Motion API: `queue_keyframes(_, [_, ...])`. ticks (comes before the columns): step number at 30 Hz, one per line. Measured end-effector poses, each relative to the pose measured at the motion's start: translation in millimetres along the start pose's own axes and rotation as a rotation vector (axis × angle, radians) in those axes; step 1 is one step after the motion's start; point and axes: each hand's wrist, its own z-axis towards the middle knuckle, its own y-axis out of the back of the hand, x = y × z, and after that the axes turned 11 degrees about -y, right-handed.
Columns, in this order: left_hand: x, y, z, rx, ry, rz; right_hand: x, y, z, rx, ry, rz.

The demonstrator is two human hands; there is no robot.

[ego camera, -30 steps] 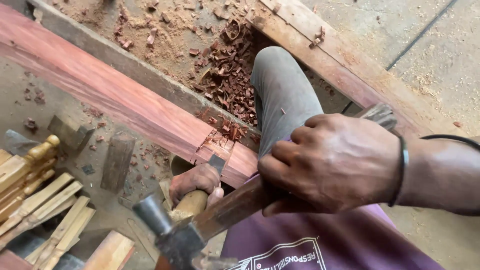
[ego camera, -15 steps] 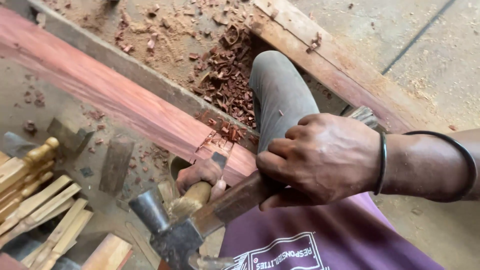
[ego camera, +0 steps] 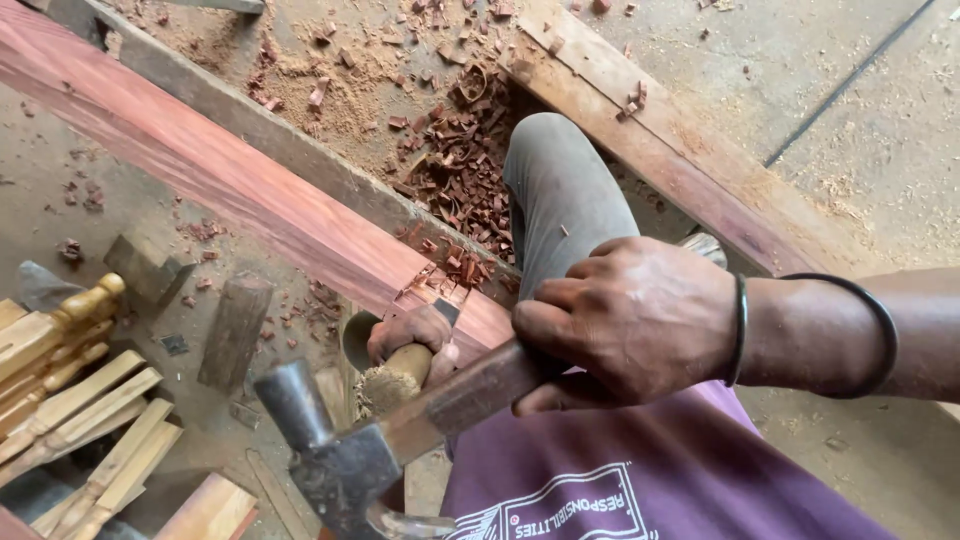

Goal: The person uses a hammer and chisel to carve a rectangular notch into a long piece of reddish wood. They repeatedly strike the chisel to remove wood chips while working on the piece secured on a workbench.

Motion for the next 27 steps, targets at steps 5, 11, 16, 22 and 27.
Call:
queue_keyframes(5, [-0.1, 8.8, 34.3, 0.196, -0.044, -0.32, -3.9, -6.8, 3.9, 0.062, -0.109, -0.049])
queue_keyframes(11, [6.8, 5.8, 25.8, 0.177, -0.117, -0.186, 0.1, -5.8, -0.4, 0.06, -0.091, -0.034])
queue_keyframes(16, [17.6, 6.3, 22.8, 0.162, -0.118, -0.08, -13.2, -24.3, -0.5, -0.051, 0.007, 0.001])
queue_keyframes(22, [1.4, -0.1, 57.4, -0.191, -0.331, 0.069, -36.2, -44.1, -3.3, 0.07, -0.227, 0.121])
queue_keyframes(27, [-75.9, -18.8, 119.3, -0.265, -0.524, -0.246, -69.6, -71.7, -28.2, -0.339, -0.406, 0.166])
